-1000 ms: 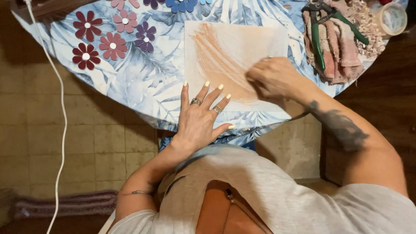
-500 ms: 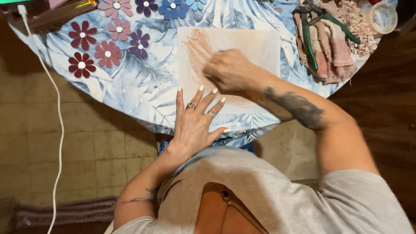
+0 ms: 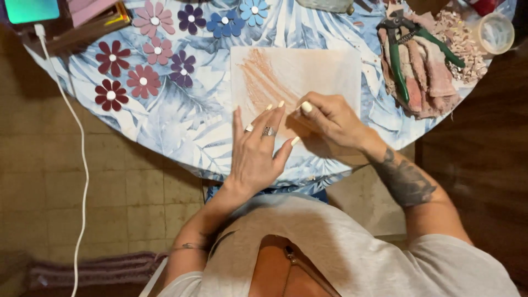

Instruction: Sanding the edges of small mosaic tiles by rubbing them against sandpaper on a table.

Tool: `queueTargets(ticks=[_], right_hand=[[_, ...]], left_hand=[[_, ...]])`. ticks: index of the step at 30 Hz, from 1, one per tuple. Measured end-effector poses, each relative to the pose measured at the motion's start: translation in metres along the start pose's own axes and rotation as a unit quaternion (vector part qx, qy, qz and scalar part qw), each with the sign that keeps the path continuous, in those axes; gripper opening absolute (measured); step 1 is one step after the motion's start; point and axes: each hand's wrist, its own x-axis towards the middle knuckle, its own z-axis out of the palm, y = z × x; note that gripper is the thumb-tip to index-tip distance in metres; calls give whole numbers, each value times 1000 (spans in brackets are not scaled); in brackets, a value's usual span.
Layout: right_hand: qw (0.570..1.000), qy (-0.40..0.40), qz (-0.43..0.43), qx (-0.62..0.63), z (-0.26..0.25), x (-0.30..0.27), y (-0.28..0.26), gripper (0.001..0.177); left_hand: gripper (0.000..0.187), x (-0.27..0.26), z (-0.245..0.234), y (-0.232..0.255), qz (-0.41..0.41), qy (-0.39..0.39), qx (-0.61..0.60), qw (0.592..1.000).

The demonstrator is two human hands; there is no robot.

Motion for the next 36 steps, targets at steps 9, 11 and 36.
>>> queueTargets(ticks=[9,11,36], right_hand=[[950,57,156,263,10,3,-4,19],[943,79,167,278,12,4,-8,18],[993,23,-17,113,7,8,-1,33]], left_hand=[[55,12,7,4,-18,-16,-105,994],[52,11,5,5,-15,-9,-108,994],[27,29,5,-9,4,43,-138,989]])
